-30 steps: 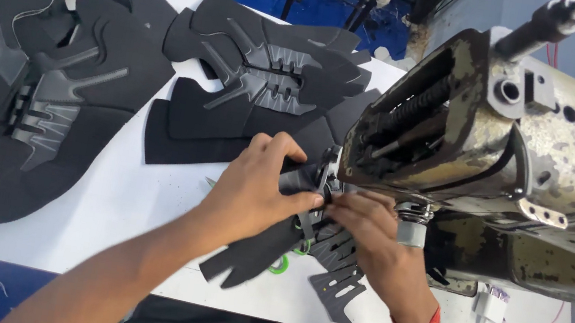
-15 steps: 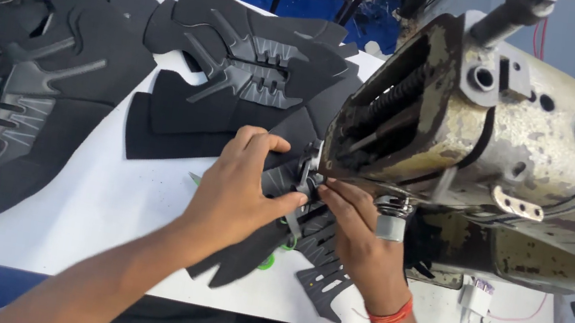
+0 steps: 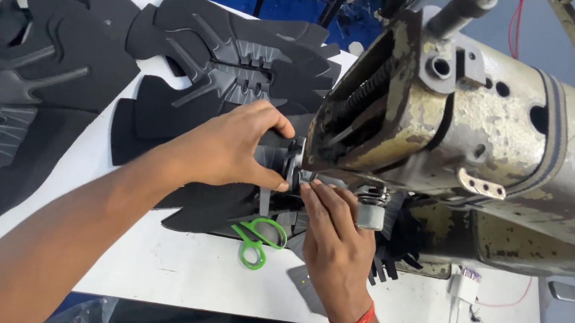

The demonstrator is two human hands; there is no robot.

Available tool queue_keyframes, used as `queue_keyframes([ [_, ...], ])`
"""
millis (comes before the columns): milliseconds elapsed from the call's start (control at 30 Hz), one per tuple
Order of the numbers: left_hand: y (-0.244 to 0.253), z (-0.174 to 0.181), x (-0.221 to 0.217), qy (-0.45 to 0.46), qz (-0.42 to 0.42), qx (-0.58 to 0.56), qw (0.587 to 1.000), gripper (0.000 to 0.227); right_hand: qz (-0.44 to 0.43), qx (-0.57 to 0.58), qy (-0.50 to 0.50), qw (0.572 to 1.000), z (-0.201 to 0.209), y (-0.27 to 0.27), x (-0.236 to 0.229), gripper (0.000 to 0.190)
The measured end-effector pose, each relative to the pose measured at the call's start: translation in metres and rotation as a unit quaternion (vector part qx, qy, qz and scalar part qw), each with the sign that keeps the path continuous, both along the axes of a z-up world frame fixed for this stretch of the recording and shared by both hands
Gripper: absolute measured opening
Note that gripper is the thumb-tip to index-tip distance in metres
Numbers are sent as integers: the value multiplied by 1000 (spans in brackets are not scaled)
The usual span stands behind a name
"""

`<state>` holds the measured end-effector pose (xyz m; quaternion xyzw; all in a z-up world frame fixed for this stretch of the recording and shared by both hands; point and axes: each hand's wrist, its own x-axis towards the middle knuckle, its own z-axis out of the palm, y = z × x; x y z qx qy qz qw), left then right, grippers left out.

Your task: The person aligns black foam shoe parts under a sewing machine needle and stitches them together. They repeatedly guide the material through the machine, trim excess thread with green scissors, and place finished pieces aside on the table.

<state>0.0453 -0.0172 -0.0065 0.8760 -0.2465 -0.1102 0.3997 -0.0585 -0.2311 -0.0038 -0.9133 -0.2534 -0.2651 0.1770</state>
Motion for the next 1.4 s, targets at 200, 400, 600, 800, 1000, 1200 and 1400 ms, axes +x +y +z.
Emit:
queue_keyframes([
  [200, -2, 11, -1, 37, 14, 28, 999, 74, 8, 36, 10, 999, -2, 0, 2, 42],
  [400, -4, 13, -5, -47, 3, 38, 998, 74, 2, 58, 10, 998, -12, -1, 4, 44],
  [600, -2, 8, 1, -26, -6, 39, 999, 76, -13, 46, -2, 999, -7, 2, 3, 46],
  [800, -3, 13, -2, 6, 6, 33, 999, 79, -29, 40, -15, 999, -2, 5, -9, 44],
  [1000, 13, -14, 21, 204, 44, -143, 968, 91, -118, 423, 543, 715, -94, 17, -62, 25],
  [1200, 17, -36, 7, 440, 53, -340, 830, 57, 47, 734, 471, 486, -185, -14, -56, 36],
  [1400, -2, -11, -49, 400, 217, -351, 819, 44, -159, 481, 390, 769, -70, -38, -19, 54],
])
